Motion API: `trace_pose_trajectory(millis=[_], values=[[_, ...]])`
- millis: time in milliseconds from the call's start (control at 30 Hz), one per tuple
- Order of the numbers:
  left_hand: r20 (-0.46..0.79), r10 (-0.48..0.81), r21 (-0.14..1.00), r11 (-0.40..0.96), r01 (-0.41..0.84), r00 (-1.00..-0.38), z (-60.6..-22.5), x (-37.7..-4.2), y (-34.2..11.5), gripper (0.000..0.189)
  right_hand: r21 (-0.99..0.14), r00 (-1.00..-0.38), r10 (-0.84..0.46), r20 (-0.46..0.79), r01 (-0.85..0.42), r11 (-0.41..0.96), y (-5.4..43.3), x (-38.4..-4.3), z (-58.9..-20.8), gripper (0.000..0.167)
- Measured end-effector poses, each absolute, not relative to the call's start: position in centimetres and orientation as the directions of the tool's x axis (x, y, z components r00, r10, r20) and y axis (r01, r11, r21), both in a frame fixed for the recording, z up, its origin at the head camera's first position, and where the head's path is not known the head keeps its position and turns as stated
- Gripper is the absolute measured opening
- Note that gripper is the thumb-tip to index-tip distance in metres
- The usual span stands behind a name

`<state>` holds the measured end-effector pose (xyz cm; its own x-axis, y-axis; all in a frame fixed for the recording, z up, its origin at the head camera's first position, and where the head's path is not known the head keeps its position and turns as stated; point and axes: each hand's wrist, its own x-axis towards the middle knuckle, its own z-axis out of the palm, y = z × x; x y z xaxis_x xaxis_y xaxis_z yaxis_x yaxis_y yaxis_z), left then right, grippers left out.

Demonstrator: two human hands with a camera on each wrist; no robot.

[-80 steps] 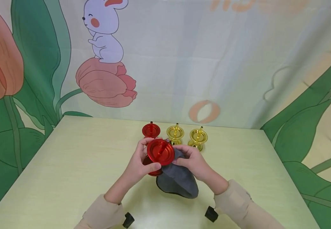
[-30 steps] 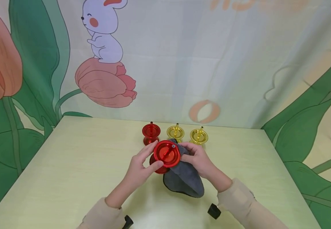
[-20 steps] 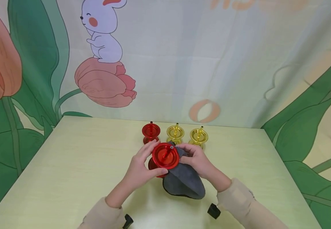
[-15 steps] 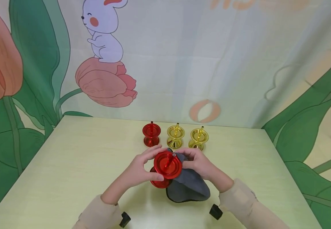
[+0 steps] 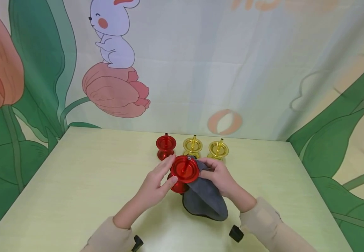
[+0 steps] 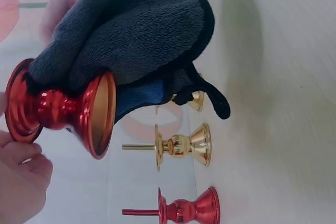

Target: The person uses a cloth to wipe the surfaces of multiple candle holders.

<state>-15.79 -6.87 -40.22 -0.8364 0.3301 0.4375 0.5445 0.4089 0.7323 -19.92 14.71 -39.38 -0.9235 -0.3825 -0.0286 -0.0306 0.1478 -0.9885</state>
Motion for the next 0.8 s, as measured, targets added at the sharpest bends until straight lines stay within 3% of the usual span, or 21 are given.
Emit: trace_pose_trajectory(millis=[200,367,600,800], values=[[0.472,0.193,0.722,0.474,0.503,-0.860,-40.5,-15.6,-5.7,0.084,-0.988,-0.923,-0.385,0.002,-0.060,0.140,14.2,-19.5,-39.1,0.037],[0.529,0.140,0.726,0.436,0.531,-0.837,-40.5,-15.6,-5.4,0.081,-0.989,-0.902,-0.430,0.022,-0.082,0.123,14.2,-19.4,-38.8,0.037],[0.328,0.353,0.853,0.289,0.436,-0.876,-39.8,-15.7,-6.4,0.075,-0.985,-0.823,-0.568,0.011,-0.108,0.137,15.3,-19.5,-39.2,0.035],[0.146,0.576,0.944,0.163,0.288,-0.805,-39.5,-15.9,-7.4,0.068,-0.986,-0.691,-0.722,0.047,-0.147,0.077,15.8,-19.3,-39.6,0.036]])
